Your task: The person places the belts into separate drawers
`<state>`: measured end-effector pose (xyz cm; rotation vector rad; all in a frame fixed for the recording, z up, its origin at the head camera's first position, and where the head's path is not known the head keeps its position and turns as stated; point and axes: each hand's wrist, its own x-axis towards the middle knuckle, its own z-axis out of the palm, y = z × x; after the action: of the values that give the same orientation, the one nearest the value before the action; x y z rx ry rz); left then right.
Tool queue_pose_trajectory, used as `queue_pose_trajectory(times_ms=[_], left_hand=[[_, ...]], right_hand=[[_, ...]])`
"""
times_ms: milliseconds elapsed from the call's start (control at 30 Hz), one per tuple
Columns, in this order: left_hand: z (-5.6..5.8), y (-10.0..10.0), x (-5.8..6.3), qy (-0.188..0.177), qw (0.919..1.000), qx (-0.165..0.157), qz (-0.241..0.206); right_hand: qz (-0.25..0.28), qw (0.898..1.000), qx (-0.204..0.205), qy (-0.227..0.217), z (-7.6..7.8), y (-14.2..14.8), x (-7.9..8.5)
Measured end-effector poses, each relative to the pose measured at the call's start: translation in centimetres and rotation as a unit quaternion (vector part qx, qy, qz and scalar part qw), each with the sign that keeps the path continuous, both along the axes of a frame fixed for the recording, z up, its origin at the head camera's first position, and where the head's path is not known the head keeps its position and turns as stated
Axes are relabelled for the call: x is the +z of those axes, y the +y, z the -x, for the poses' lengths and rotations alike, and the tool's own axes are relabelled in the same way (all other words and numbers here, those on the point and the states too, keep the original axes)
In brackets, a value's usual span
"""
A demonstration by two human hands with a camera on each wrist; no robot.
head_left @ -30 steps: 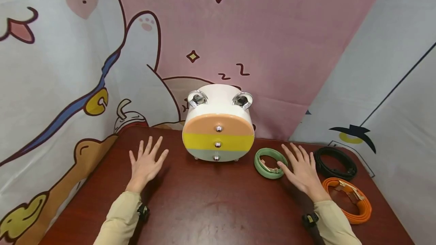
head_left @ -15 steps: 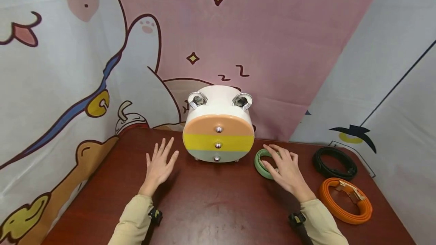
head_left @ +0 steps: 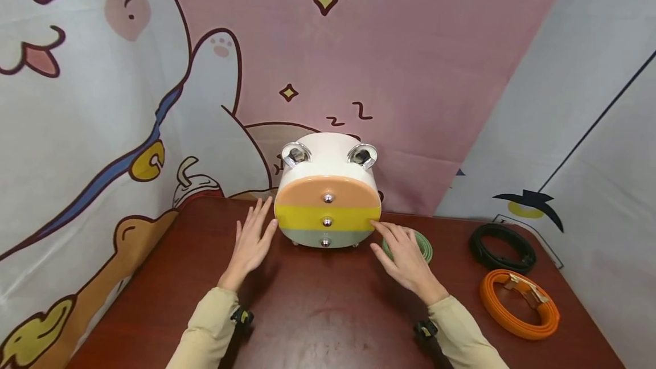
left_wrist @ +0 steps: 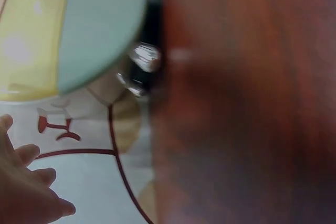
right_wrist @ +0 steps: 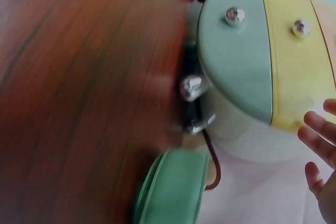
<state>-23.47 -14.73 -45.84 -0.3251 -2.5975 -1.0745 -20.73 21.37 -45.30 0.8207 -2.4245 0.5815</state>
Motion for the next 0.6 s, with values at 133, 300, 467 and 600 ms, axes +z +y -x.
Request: queue_pose_trajectory(times_ms=[133, 300, 467, 600], left_hand=[[0.5, 0.8, 1.6, 0.019, 0.9997, -0.013, -0.011], [1.2, 1.6, 3.8, 0.037, 0.9988, -0.024, -0.020], [1.9, 2.3, 5.5, 0.050, 0.9977, -0.036, -0.029], [2.3, 2.8, 6.9, 0.061, 0.9961, -0.047, -0.044]], right_hand=[[-0.005, 1.000, 0.014, 0.005, 0.3, -0.8, 0.7], [-0.004, 0.999, 0.028, 0.018, 0.5, -1.7, 1.6], [0.027, 0.999, 0.043, 0.020, 0.6, -2.8, 1.9], [0.062, 0.997, 0.051, 0.019, 0.8, -3.9, 1.8]])
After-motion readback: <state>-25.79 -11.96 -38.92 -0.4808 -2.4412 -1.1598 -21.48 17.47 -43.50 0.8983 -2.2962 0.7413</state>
